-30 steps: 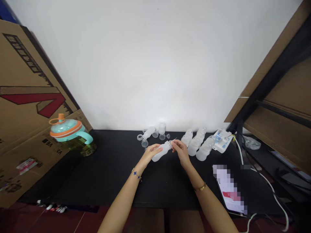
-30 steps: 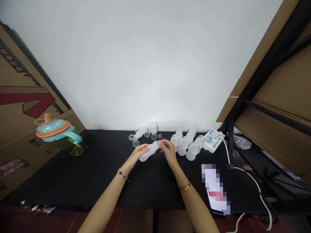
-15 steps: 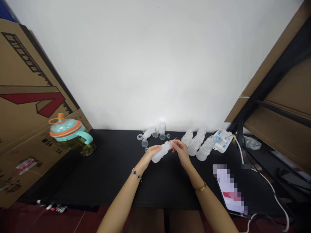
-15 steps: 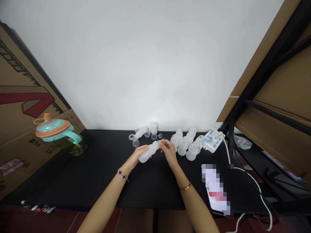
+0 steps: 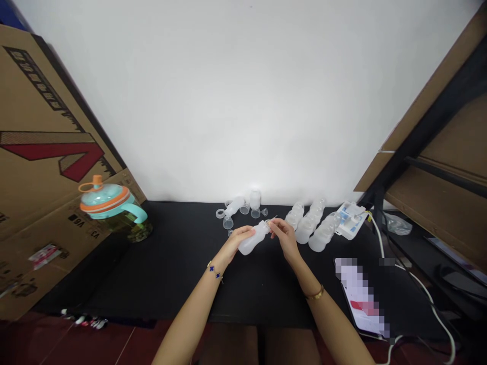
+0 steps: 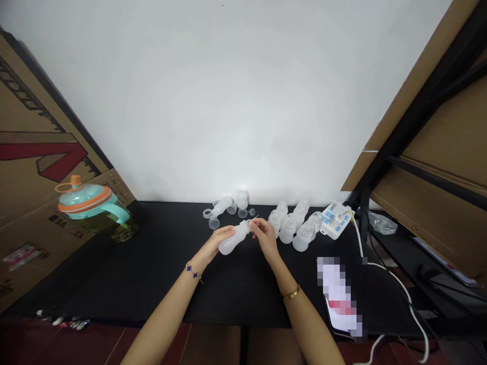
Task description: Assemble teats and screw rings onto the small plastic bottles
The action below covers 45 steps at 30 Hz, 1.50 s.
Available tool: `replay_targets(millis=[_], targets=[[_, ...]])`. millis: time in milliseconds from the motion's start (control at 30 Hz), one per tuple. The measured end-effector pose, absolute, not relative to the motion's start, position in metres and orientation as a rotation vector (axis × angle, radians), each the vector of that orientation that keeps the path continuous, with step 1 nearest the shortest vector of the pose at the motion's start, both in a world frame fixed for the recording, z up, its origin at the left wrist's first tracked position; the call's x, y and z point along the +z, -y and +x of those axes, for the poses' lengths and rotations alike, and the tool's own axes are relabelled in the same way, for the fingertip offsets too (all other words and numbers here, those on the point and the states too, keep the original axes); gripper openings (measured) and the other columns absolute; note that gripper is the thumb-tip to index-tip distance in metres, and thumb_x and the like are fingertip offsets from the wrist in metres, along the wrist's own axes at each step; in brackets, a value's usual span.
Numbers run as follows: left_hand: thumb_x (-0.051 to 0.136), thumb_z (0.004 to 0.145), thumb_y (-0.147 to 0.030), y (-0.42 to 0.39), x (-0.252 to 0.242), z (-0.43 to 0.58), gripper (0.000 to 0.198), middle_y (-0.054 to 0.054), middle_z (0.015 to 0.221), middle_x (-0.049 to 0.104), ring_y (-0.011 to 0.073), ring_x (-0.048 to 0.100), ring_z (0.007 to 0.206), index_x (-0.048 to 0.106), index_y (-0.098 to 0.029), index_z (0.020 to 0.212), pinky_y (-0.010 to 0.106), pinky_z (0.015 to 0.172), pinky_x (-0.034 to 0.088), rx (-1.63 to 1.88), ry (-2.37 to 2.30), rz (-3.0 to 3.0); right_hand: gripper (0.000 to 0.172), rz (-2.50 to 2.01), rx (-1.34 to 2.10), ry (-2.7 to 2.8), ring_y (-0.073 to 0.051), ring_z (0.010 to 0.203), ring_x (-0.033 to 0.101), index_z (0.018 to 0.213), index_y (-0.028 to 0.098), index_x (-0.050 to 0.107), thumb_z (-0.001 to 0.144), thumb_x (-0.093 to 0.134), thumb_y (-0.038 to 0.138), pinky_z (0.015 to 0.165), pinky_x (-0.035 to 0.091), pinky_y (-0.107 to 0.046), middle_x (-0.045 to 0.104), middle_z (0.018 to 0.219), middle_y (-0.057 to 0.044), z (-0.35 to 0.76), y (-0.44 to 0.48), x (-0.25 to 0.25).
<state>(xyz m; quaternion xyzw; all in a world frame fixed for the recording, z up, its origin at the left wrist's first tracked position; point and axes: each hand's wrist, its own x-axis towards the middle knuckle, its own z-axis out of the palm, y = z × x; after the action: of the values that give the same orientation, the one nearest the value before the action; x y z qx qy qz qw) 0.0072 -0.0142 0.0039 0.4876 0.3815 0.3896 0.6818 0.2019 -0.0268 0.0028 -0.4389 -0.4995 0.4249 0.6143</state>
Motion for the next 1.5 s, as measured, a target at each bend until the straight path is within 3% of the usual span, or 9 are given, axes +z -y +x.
replay_targets(millis=[667, 1233, 1500], targets=[[0.092, 0.060, -0.041, 0.0142, 0.0025, 0.0106, 0.052, 0.007, 0.093, 0.077, 0.0218, 0.072, 0.082, 0.071, -0.017, 0.100, 0.027, 0.070, 0.048, 0.900, -0.854, 1.103, 0.038, -1.080, 0.935, 1.132, -0.014, 0.054, 0.051, 0.073, 0.022, 0.066, 0.076, 0.077, 0.058, 0.052, 0.044, -0.027, 0.060, 0.064, 0.001, 0.2010, 0.0260, -0.0011], [0.091, 0.063, -0.041, 0.0128, -0.0032, 0.0103, 0.051, 0.009, 0.096, 0.078, 0.0231, 0.073, 0.084, 0.070, -0.016, 0.103, 0.027, 0.072, 0.049, 0.871, -0.830, 1.137, 0.045, -1.111, 0.927, 1.106, -0.012, 0.053, 0.048, 0.062, 0.022, 0.055, 0.075, 0.079, 0.058, 0.051, 0.042, -0.026, 0.053, 0.058, 0.004, 0.1992, 0.0273, -0.0001], [0.088, 0.065, -0.047, 0.0133, 0.0022, 0.0084, 0.049, 0.007, 0.092, 0.077, 0.0199, 0.070, 0.079, 0.074, -0.015, 0.100, 0.026, 0.070, 0.047, 0.927, -0.819, 1.060, 0.038, -1.003, 1.060, 0.985, -0.015, 0.057, 0.055, 0.090, 0.023, 0.066, 0.078, 0.075, 0.058, 0.048, 0.046, -0.025, 0.055, 0.061, 0.004, 0.1981, 0.0250, -0.0003]])
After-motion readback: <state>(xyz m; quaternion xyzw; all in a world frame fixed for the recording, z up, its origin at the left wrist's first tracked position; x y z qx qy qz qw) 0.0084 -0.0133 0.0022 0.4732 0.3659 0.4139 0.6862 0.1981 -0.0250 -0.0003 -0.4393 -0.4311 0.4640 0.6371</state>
